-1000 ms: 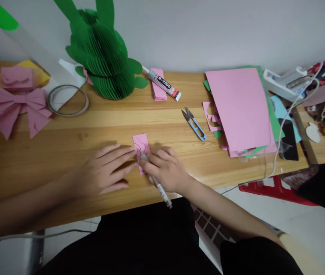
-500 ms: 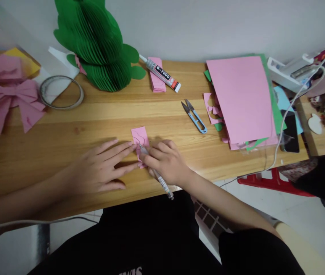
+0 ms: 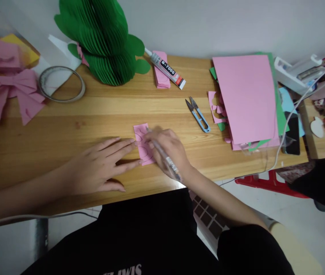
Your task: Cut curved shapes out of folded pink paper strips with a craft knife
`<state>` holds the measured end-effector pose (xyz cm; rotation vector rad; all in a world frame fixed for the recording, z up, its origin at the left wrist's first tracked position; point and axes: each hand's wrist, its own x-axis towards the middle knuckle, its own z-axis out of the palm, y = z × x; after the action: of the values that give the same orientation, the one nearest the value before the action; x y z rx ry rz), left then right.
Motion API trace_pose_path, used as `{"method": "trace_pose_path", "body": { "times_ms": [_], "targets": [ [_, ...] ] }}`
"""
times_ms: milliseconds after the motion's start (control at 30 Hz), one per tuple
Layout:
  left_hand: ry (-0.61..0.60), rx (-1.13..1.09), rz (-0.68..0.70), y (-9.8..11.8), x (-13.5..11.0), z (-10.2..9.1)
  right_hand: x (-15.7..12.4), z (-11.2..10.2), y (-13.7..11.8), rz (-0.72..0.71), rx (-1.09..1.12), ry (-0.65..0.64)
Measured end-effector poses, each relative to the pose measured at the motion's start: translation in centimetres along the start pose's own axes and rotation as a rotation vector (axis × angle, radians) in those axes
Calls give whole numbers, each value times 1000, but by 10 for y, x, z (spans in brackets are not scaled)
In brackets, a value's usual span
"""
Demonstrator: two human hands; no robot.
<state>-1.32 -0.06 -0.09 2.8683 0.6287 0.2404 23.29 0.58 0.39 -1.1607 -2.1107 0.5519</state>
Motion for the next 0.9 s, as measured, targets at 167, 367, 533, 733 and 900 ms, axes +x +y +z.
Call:
{"method": "trace_pose_path", "body": {
  "times_ms": [167, 367, 533, 733, 900],
  "targets": [
    [-14, 1, -8, 1, 0, -2, -3, 8, -8, 206, 350, 119],
    [-8, -21, -24, 2, 2, -1, -2, 17, -7, 164, 305, 114],
    [-23, -14, -23, 2, 1, 0, -1, 16, -7, 75, 234, 36],
    [-12, 6, -19, 3, 2, 0, 0, 16, -8, 81, 214, 33],
    [-22, 8, -24, 3, 3, 0, 0, 15, -10, 74, 185, 6]
  ]
}}
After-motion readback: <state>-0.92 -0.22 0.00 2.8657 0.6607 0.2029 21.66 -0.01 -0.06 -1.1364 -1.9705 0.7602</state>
